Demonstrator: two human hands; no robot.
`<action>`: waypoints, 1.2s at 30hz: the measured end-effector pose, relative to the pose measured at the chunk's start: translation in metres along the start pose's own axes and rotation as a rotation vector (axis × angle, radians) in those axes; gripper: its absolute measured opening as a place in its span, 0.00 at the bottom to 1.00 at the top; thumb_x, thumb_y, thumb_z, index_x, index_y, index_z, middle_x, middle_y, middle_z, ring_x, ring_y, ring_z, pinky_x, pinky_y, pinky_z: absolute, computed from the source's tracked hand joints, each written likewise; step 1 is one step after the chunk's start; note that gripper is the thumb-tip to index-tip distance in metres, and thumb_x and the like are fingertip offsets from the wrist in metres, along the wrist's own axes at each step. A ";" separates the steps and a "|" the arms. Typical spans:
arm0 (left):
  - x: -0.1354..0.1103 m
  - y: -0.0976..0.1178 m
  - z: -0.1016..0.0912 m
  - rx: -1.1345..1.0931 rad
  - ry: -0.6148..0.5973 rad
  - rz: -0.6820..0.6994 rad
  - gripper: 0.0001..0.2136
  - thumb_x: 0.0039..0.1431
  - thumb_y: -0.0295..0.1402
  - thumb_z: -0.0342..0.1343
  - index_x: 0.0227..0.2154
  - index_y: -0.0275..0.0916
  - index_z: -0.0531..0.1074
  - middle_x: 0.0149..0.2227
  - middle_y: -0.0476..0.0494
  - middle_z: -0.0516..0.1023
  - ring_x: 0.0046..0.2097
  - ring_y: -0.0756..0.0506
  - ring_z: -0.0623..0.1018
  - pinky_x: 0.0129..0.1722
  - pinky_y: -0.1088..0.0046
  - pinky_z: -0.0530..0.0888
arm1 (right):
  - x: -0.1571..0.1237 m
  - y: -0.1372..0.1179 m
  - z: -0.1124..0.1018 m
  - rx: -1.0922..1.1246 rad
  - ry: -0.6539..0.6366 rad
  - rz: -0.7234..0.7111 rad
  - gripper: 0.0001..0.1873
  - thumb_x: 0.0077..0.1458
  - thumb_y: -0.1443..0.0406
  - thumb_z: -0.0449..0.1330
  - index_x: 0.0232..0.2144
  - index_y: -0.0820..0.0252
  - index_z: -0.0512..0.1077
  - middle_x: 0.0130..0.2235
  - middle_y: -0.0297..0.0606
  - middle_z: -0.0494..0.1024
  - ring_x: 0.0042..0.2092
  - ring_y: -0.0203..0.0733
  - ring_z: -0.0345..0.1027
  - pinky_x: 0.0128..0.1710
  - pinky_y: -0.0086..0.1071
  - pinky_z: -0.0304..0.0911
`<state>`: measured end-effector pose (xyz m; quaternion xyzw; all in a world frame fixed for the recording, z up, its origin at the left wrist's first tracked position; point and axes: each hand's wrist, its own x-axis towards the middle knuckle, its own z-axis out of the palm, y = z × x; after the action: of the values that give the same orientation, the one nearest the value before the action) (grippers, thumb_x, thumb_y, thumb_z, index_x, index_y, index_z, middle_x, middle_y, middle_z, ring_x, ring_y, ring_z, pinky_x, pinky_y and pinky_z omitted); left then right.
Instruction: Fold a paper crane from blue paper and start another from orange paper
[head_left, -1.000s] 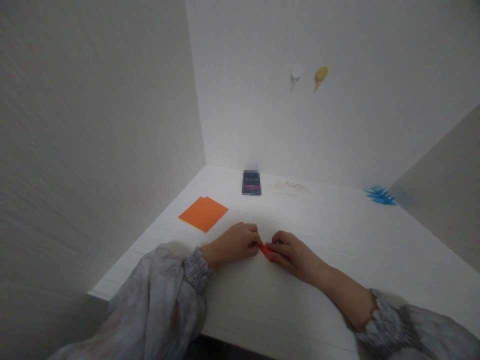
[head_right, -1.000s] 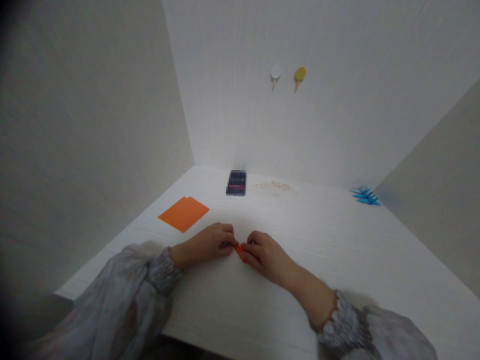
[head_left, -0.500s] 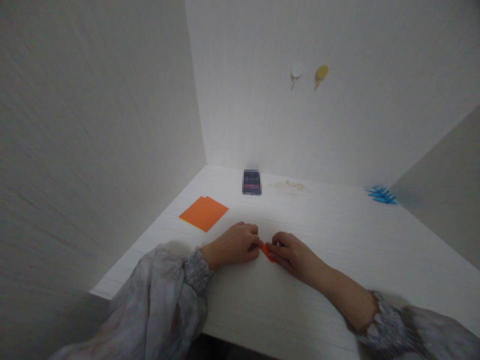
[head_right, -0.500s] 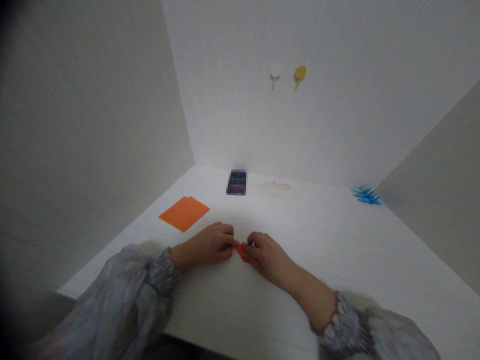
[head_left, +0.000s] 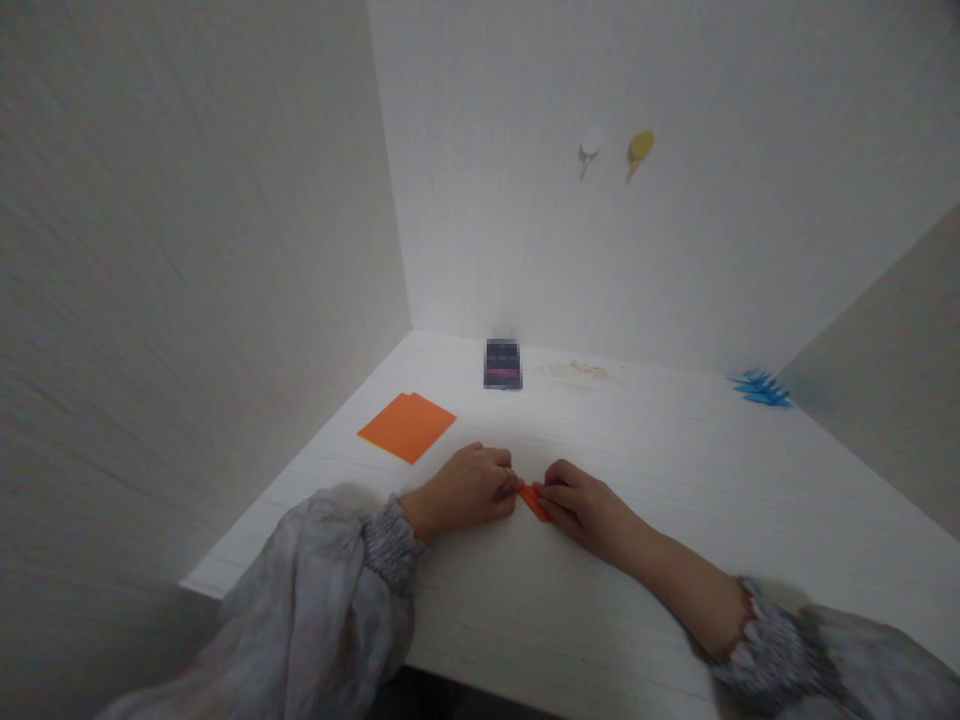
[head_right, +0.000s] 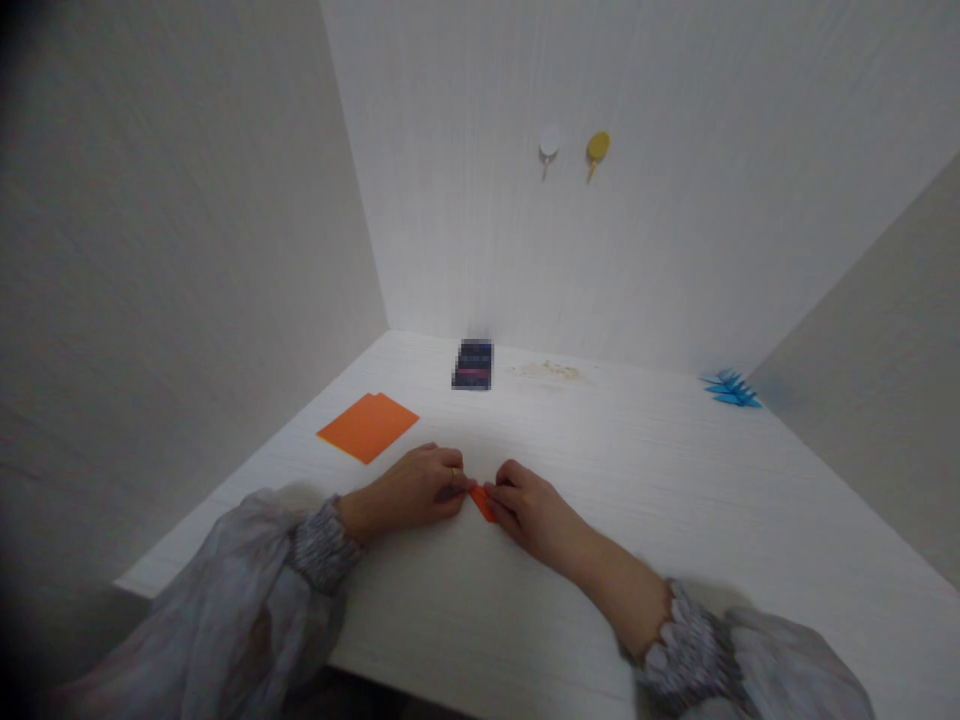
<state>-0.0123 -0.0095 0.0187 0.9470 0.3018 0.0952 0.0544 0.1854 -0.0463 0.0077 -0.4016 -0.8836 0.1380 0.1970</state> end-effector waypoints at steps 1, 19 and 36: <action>0.000 0.000 0.000 0.005 0.000 0.009 0.09 0.51 0.32 0.49 0.34 0.41 0.72 0.30 0.47 0.69 0.32 0.49 0.70 0.36 0.71 0.63 | 0.000 0.001 0.001 -0.001 0.002 -0.001 0.14 0.56 0.65 0.47 0.36 0.61 0.72 0.33 0.41 0.66 0.32 0.37 0.62 0.33 0.30 0.61; 0.001 -0.001 0.004 -0.019 0.016 0.004 0.09 0.54 0.35 0.48 0.30 0.41 0.72 0.28 0.49 0.69 0.30 0.50 0.70 0.34 0.72 0.62 | -0.002 0.005 -0.002 0.096 -0.026 -0.022 0.19 0.51 0.68 0.52 0.47 0.58 0.63 0.40 0.42 0.65 0.37 0.38 0.63 0.36 0.31 0.63; 0.003 0.004 0.005 -0.025 0.039 0.051 0.11 0.59 0.36 0.43 0.40 0.45 0.68 0.31 0.49 0.69 0.33 0.50 0.70 0.36 0.72 0.63 | -0.004 0.010 -0.005 0.028 -0.066 -0.085 0.14 0.55 0.69 0.48 0.41 0.60 0.69 0.39 0.41 0.67 0.37 0.38 0.64 0.39 0.30 0.63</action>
<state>-0.0064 -0.0113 0.0151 0.9517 0.2772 0.1189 0.0577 0.1962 -0.0422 0.0069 -0.3564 -0.9038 0.1551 0.1792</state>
